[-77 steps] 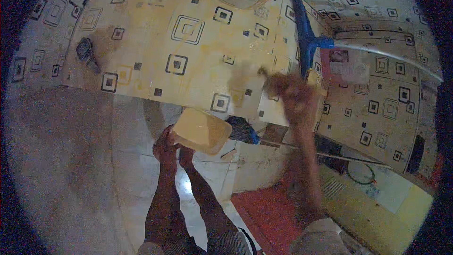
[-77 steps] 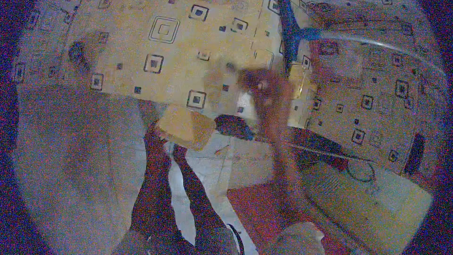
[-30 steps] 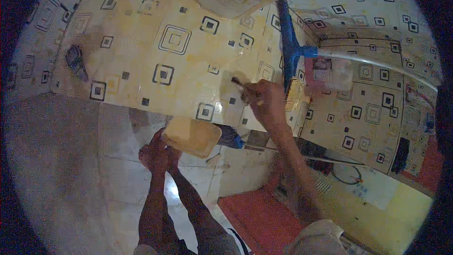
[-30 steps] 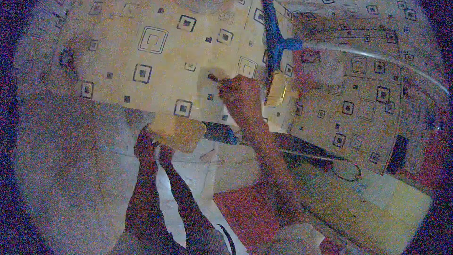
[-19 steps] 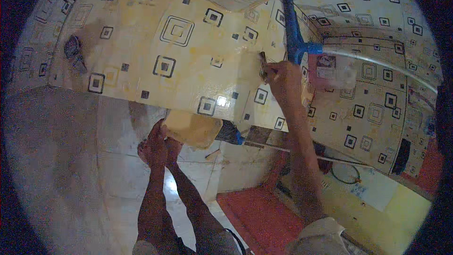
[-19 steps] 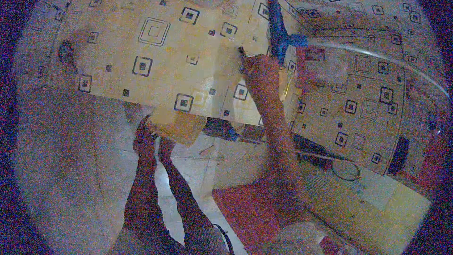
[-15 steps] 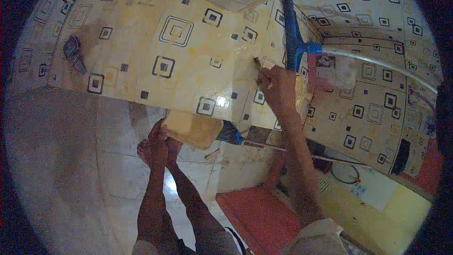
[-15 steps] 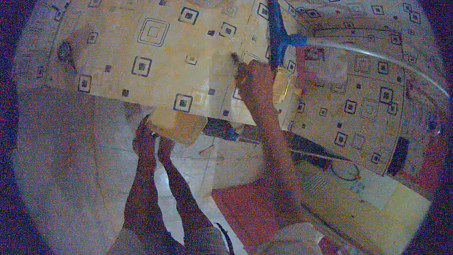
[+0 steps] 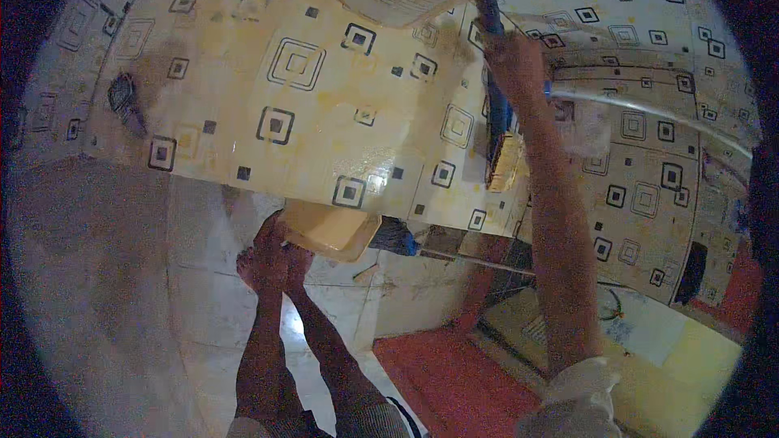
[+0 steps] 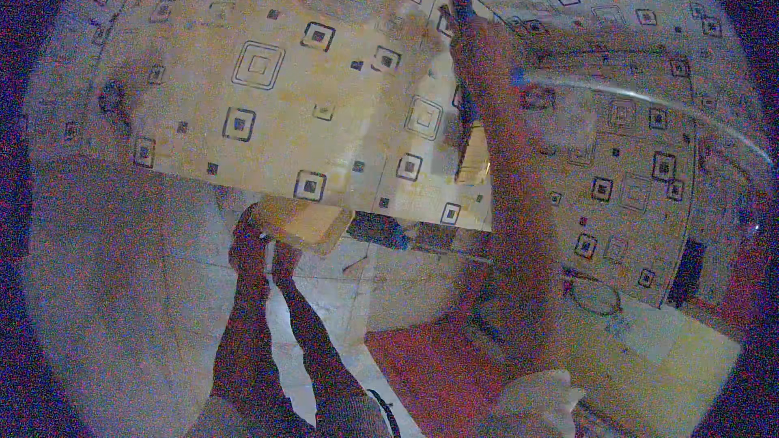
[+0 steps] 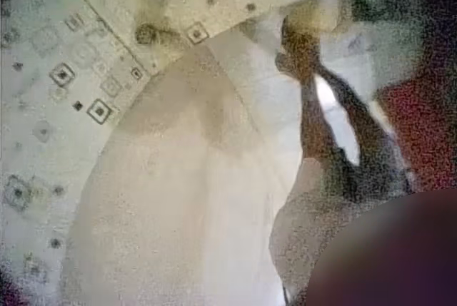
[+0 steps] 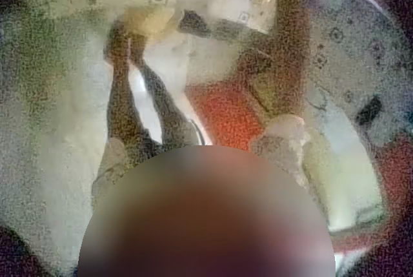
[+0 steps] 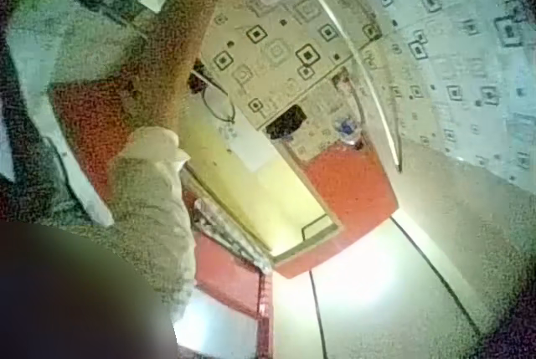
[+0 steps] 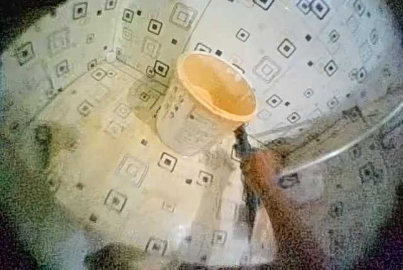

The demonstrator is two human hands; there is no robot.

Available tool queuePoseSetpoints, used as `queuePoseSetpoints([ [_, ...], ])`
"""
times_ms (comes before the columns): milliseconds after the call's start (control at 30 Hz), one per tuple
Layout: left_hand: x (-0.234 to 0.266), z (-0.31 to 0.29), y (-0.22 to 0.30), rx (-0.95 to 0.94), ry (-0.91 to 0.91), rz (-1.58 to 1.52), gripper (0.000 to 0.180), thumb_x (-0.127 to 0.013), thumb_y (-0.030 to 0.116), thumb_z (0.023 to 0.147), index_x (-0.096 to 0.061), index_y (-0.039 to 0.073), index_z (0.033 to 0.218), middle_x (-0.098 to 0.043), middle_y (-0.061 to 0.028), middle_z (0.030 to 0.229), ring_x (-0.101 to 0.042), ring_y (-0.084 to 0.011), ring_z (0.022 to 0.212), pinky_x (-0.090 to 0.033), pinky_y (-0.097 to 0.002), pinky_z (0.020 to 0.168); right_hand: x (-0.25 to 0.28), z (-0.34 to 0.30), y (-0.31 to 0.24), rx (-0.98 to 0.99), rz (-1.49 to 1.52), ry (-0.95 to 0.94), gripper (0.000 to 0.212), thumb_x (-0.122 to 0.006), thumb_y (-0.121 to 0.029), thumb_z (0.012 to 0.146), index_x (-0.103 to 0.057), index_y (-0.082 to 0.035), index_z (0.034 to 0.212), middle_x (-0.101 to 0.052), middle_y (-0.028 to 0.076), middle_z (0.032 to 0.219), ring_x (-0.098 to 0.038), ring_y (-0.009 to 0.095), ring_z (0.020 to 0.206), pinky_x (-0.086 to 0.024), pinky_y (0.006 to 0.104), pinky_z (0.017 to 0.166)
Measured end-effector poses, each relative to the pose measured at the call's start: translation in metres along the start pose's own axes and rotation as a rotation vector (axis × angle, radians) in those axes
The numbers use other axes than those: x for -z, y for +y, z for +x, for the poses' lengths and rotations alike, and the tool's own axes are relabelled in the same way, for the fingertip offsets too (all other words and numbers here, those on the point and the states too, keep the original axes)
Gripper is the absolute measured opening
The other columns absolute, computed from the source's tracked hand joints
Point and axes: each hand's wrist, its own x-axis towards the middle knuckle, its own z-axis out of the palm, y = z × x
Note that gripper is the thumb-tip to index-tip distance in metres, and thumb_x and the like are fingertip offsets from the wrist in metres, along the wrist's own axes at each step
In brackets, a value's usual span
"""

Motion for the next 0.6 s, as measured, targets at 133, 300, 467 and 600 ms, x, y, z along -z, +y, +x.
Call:
queuePoseSetpoints([
  [133, -0.006, 0.005, -0.006, -0.076, -0.030, -0.384, 0.038, -0.044, 0.031, 0.092, -0.050, 0.017, 0.127, -0.057, -0.0046, 0.122, -0.059, -0.0213, 0.103, -0.048, -0.0346, 0.084, -0.055, 0.025, 0.006, 0.219, -0.135, 0.204, 0.016, -0.062, -0.014, 0.078, -0.065, -0.001, 0.069, -0.060, 0.016, 0.061, -0.061, 0.037, 0.058, -0.048, 0.0436, 0.058],
  [300, 0.013, -0.013, 0.028, 0.034, -0.013, -0.282, 0.040, -0.044, 0.042, 0.093, -0.058, 0.017, 0.121, -0.063, -0.0038, 0.116, -0.059, -0.0206, 0.105, -0.041, -0.0342, 0.094, -0.039, 0.009, -0.032, 0.239, 0.014, -0.028, 0.010, -0.063, -0.013, 0.075, -0.066, -0.004, 0.079, -0.061, 0.017, 0.074, -0.060, 0.037, 0.069, -0.048, 0.0440, 0.065],
  [467, -0.004, 0.007, -0.036, -0.199, 0.030, 0.836, 0.049, -0.064, 0.027, 0.081, -0.052, 0.013, 0.127, -0.055, -0.0049, 0.126, -0.054, -0.0229, 0.112, -0.051, -0.0386, 0.081, -0.046, -0.051, -0.070, 0.255, 0.201, -0.023, 0.015, -0.058, 0.001, 0.067, -0.062, -0.001, 0.081, -0.056, 0.016, 0.077, -0.059, 0.035, 0.072, -0.048, 0.0420, 0.063],
  [600, 0.003, -0.007, -0.020, -0.275, 0.057, 0.776, 0.053, -0.067, 0.023, 0.077, -0.050, 0.016, 0.127, -0.052, -0.0014, 0.131, -0.053, -0.0231, 0.114, -0.050, -0.0399, 0.083, -0.032, -0.064, -0.068, 0.333, 0.131, -0.095, 0.012, -0.060, 0.000, 0.068, -0.061, -0.001, 0.080, -0.057, 0.016, 0.079, -0.060, 0.035, 0.071, -0.048, 0.0388, 0.061],
])
